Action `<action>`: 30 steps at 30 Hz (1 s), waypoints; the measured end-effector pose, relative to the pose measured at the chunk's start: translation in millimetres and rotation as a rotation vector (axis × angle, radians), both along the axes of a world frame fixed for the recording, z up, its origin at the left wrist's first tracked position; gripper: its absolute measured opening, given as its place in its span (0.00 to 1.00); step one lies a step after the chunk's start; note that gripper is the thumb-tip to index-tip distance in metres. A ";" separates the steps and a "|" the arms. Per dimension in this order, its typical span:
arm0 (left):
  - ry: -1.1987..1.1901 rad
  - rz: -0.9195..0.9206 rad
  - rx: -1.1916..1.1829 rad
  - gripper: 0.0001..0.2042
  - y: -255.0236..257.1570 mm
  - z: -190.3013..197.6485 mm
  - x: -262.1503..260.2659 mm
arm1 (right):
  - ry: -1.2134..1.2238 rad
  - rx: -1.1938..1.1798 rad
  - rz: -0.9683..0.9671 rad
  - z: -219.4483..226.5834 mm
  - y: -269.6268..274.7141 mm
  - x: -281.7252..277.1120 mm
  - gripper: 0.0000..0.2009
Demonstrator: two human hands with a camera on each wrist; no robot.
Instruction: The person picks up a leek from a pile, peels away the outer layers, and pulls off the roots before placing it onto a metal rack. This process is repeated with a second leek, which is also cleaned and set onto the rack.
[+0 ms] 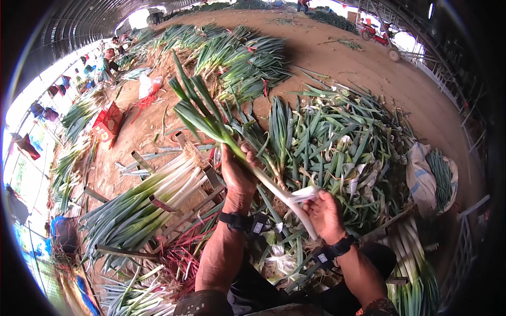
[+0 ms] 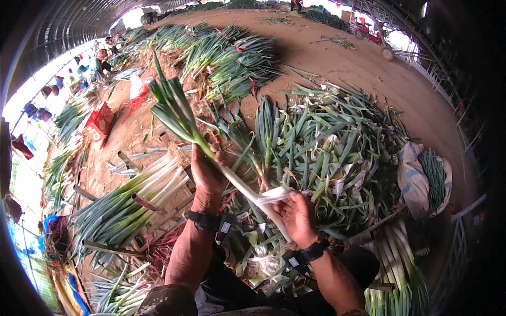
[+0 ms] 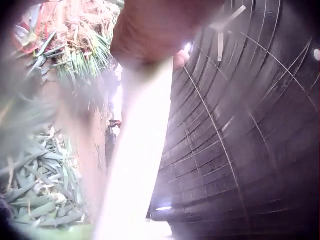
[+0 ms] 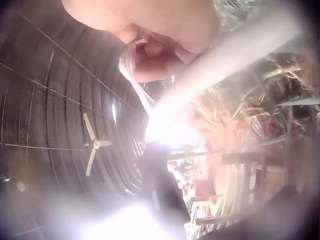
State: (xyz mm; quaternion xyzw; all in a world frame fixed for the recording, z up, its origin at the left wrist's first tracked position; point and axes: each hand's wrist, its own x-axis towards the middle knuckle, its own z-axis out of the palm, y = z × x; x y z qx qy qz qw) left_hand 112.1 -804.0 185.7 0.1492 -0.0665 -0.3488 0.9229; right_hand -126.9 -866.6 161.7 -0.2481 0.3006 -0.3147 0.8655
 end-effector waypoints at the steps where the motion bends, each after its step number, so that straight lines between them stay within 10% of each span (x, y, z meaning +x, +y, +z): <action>1: -0.001 0.013 -0.006 0.18 2.2 -1.7 4.4 | -0.104 0.019 0.007 -12.1 -8.0 -9.2 0.12; 18: 0.134 0.229 -0.227 0.21 59.9 -23.2 78.0 | -0.172 -0.202 -0.596 31.0 -194.7 -163.8 0.14; 22: 0.036 0.207 -0.187 0.20 56.0 -22.9 74.7 | 0.602 -0.620 -0.389 23.9 -184.1 -140.7 0.12; 24: -0.036 0.145 -0.182 0.19 45.5 -20.7 62.2 | 1.071 -0.940 0.339 41.5 -149.2 -112.0 0.13; 25: -0.056 0.149 -0.149 0.20 39.9 -26.5 58.2 | 1.319 -1.496 0.516 29.5 -145.4 -103.5 0.14; 28: -0.079 0.089 -0.128 0.20 21.1 -11.2 29.8 | 0.779 -1.079 0.350 33.5 -90.5 -55.5 0.10; 30: -0.060 0.023 -0.108 0.19 7.1 -7.0 16.0 | 0.538 -1.274 0.401 44.6 -34.3 -14.6 0.13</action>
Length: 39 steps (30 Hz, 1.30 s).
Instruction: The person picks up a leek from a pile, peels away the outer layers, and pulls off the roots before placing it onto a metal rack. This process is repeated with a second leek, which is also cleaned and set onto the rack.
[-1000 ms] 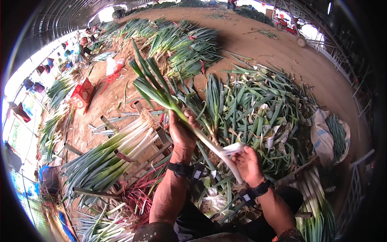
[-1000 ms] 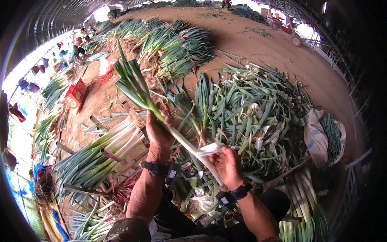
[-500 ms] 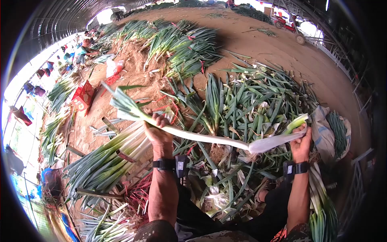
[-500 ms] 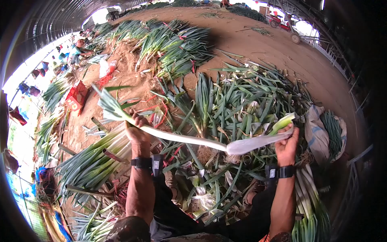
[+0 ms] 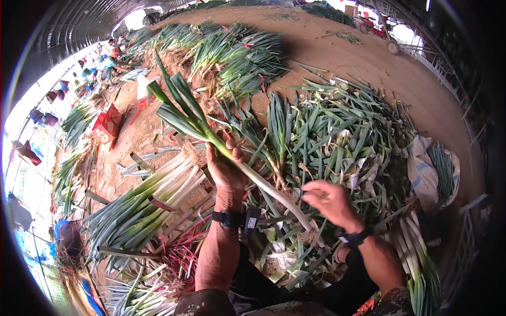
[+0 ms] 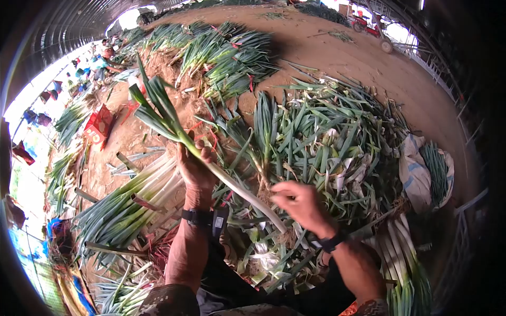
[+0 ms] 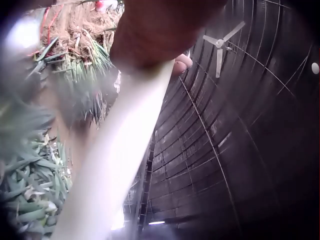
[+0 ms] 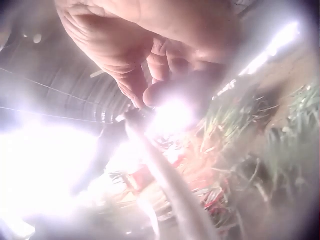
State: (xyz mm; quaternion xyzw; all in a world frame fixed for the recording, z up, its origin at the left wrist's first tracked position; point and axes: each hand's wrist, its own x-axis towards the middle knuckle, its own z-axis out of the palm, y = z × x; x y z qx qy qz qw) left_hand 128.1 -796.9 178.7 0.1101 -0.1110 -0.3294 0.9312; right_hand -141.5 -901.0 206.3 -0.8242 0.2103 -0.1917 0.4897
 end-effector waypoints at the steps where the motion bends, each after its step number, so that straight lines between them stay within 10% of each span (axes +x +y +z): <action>1: 0.010 -0.012 -0.004 0.18 -3.9 2.0 -5.7 | -0.054 -0.053 0.027 -9.1 9.1 12.6 0.14; 25: 0.092 -0.020 0.099 0.15 -11.2 14.1 -36.4 | -0.205 0.036 -0.049 -25.0 45.1 48.6 0.06; 29: 0.114 0.004 0.062 0.13 -8.0 3.9 -16.1 | -0.413 -0.273 0.046 -41.2 49.6 36.0 0.10; 32: 0.115 0.091 0.074 0.14 -5.0 -6.1 1.6 | -0.118 0.007 0.118 -47.2 58.1 2.5 0.07; 38: 0.069 0.115 -0.004 0.14 8.0 4.7 7.1 | 0.685 -0.182 0.717 -87.2 65.1 -60.9 0.08; 39: 0.066 0.096 -0.024 0.14 8.8 5.7 8.4 | 0.501 -0.150 0.572 -76.2 66.4 -55.0 0.08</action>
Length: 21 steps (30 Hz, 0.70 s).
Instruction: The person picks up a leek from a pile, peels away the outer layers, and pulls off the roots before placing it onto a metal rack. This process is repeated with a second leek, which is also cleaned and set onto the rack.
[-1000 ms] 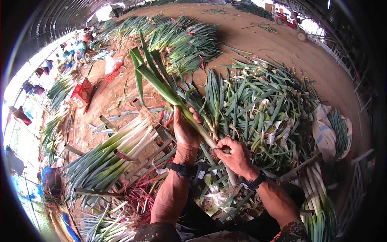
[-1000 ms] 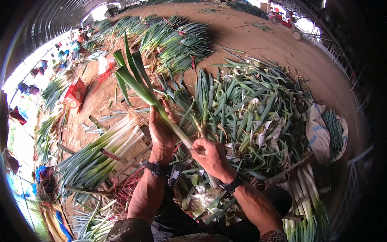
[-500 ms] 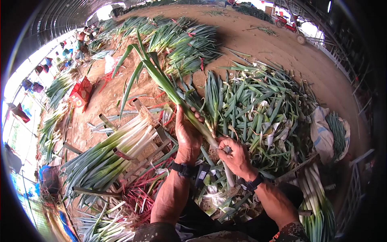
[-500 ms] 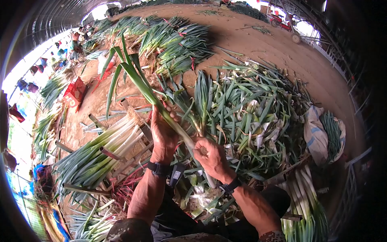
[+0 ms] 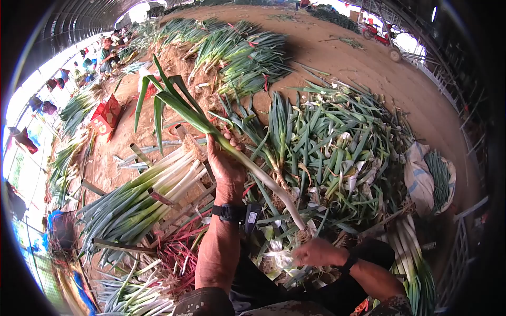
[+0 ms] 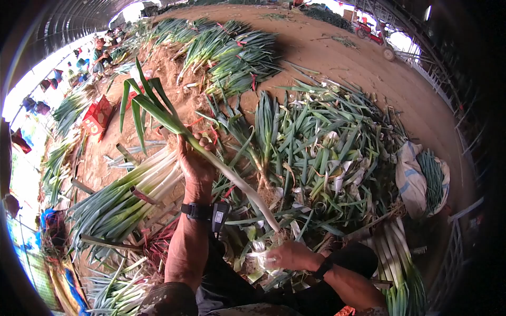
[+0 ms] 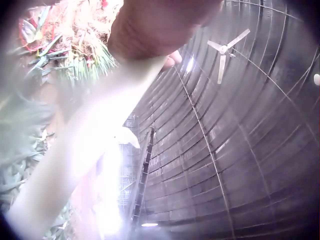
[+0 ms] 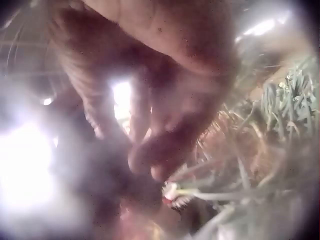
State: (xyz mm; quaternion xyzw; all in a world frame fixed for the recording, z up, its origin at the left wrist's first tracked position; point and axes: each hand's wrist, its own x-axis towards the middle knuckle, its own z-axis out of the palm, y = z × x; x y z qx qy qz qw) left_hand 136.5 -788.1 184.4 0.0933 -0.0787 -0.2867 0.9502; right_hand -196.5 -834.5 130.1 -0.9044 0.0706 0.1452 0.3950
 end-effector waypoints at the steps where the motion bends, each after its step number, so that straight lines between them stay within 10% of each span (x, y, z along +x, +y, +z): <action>1: 0.000 -0.023 -0.012 0.14 1.8 -0.7 -1.4 | -0.177 0.056 -0.147 22.7 4.0 12.1 0.09; 8: 0.016 -0.055 -0.052 0.14 -3.2 -5.0 -4.9 | -0.556 -0.044 -0.560 62.9 -23.9 81.2 0.10; 21: 0.151 0.016 0.020 0.15 1.4 -5.2 -2.9 | -0.654 -0.097 -0.593 37.5 -27.0 89.7 0.06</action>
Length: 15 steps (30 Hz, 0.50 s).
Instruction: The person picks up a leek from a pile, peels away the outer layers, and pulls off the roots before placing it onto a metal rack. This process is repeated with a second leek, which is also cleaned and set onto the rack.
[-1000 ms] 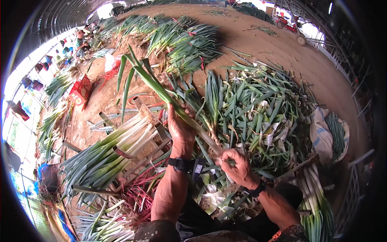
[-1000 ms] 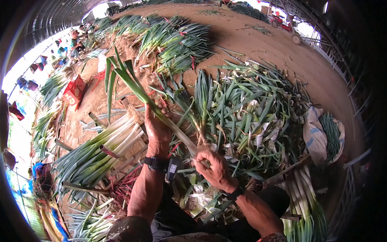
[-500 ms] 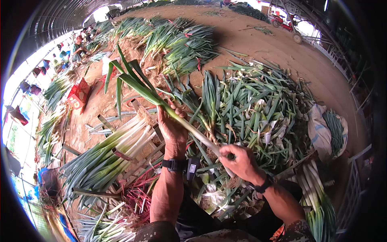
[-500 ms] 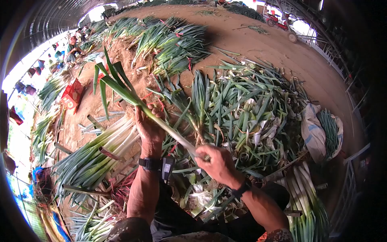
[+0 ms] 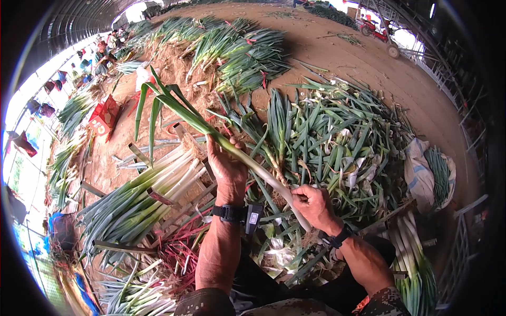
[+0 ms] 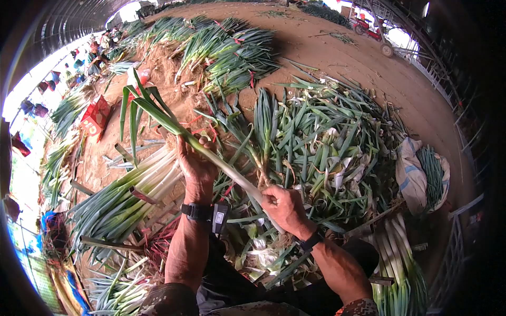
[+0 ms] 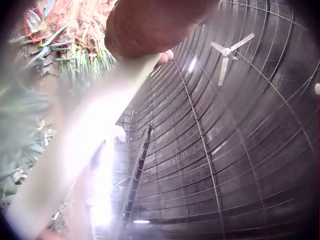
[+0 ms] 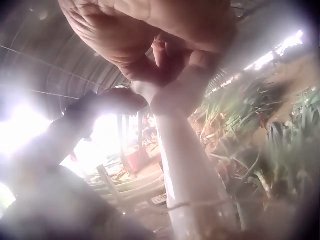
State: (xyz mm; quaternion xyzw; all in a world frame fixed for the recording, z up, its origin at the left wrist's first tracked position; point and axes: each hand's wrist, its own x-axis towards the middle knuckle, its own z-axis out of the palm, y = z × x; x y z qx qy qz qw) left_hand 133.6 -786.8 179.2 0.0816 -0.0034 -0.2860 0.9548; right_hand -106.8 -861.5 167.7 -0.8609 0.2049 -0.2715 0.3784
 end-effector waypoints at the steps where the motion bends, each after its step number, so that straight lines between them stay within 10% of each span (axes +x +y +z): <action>1: 0.008 -0.004 0.006 0.15 -0.4 -0.9 0.9 | -0.010 -0.002 -0.004 -0.3 -0.2 0.0 0.06; 10: -0.083 -0.063 -0.067 0.16 -0.5 -3.1 2.4 | -0.084 0.415 0.014 1.5 5.3 -3.9 0.09; 15: -0.057 -0.039 -0.012 0.16 -1.3 -1.0 -0.7 | 0.041 0.271 0.073 16.6 5.5 -6.8 0.08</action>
